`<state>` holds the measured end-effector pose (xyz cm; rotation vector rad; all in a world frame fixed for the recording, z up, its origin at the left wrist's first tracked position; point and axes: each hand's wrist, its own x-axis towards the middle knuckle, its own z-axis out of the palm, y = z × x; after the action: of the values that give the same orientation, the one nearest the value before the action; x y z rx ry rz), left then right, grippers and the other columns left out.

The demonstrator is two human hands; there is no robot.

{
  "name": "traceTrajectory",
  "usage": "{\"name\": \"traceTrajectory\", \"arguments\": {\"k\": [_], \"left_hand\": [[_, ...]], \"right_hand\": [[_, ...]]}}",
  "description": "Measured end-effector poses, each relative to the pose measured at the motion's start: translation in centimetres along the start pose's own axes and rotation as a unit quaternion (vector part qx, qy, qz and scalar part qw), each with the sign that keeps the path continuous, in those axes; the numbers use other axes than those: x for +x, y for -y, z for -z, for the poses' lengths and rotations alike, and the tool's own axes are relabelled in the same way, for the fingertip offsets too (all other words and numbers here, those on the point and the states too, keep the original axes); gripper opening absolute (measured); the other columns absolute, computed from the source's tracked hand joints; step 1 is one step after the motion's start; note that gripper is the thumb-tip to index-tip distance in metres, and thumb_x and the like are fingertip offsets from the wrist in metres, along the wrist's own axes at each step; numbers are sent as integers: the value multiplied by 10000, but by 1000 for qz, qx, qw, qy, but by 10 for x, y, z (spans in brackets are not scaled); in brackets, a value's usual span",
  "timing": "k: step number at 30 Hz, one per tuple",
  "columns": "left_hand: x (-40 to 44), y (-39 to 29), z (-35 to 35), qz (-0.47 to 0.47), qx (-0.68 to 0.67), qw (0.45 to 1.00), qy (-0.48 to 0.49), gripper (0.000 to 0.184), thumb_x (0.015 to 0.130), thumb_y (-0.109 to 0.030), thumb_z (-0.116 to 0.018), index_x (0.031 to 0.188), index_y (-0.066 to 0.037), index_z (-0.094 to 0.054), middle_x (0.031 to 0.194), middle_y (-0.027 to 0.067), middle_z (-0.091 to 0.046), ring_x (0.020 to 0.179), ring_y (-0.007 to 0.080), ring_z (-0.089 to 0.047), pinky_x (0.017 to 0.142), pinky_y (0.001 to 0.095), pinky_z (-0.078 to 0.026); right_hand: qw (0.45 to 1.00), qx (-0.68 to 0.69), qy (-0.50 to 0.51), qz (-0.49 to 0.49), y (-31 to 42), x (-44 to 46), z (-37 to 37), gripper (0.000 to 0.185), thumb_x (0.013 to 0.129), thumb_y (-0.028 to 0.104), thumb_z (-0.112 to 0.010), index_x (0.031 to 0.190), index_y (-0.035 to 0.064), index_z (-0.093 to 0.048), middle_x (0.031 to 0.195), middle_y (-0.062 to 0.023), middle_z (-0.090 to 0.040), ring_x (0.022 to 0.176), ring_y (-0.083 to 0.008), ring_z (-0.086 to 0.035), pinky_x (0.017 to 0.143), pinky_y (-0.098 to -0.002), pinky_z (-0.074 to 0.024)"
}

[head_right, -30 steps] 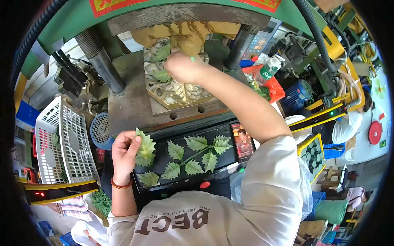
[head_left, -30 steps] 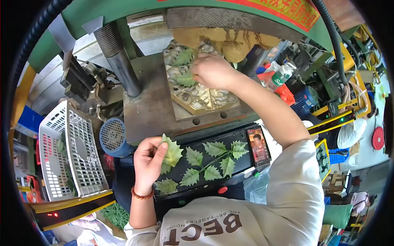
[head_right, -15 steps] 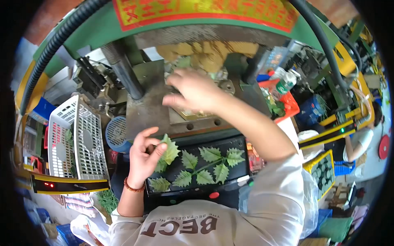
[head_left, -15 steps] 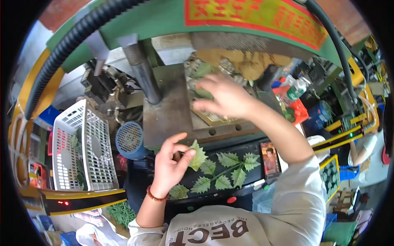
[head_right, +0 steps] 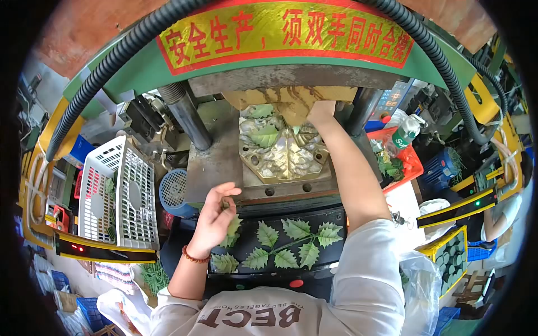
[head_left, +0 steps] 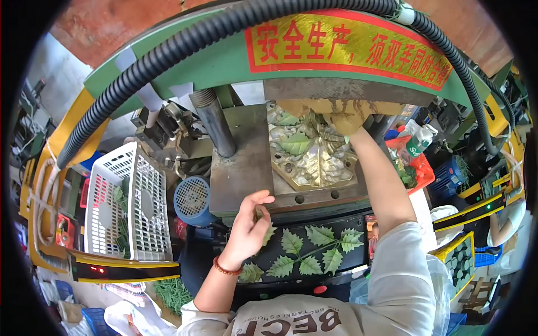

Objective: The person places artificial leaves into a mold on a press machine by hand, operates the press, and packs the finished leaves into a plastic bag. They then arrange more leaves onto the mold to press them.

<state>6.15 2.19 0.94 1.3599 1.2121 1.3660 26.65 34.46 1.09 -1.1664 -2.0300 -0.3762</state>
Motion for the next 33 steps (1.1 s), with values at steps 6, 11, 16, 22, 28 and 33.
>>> {"name": "traceTrajectory", "arguments": {"k": [6,11,16,22,28,33], "left_hand": [[-3,-13,3,97,-94,989,-63,681,733,156,-637,1320,-11,-335,1160,145,-522,905,180,-580,765,247,-501],[10,-34,-3,119,-53,991,9,681,740,98,-700,1307,-9,-338,1190,137,-477,893,174,-613,724,245,-529],[30,-50,-24,-60,76,994,57,678,746,79,-711,1306,-12,-340,1102,140,-542,808,171,-626,697,240,-532],[16,-47,-29,-26,-21,999,-35,619,764,51,-707,1286,-15,-381,927,102,-606,767,155,-621,677,229,-518],[-30,-31,12,62,46,996,-42,399,806,7,-682,1166,-6,-509,808,69,-623,693,131,-583,628,214,-481],[-96,-9,58,83,158,975,-130,184,820,-24,-677,989,10,-612,801,56,-620,610,120,-524,574,219,-444]], "right_hand": [[976,-75,204,-6,-33,-10,-8,692,857,482,-426,1411,75,-350,1475,-167,-307,1327,-386,-299,1058,-517,-225],[946,168,278,-8,62,6,119,258,814,274,-654,972,71,-654,1044,-108,-636,933,-259,-596,812,-374,-463],[833,250,413,270,150,-41,187,124,798,144,-617,744,35,-588,784,-114,-569,679,-271,-543,634,-367,-448],[927,242,286,-37,93,-19,181,148,749,110,-555,735,-3,-648,767,-155,-652,672,-319,-590,645,-411,-476],[953,-58,274,-113,30,-34,92,277,711,227,-563,743,-32,-656,757,-181,-650,688,-406,-586,631,-448,-472],[964,-52,234,-116,31,-36,106,254,739,201,-554,794,-19,-668,785,-182,-663,724,-381,-626,645,-446,-492]]}}
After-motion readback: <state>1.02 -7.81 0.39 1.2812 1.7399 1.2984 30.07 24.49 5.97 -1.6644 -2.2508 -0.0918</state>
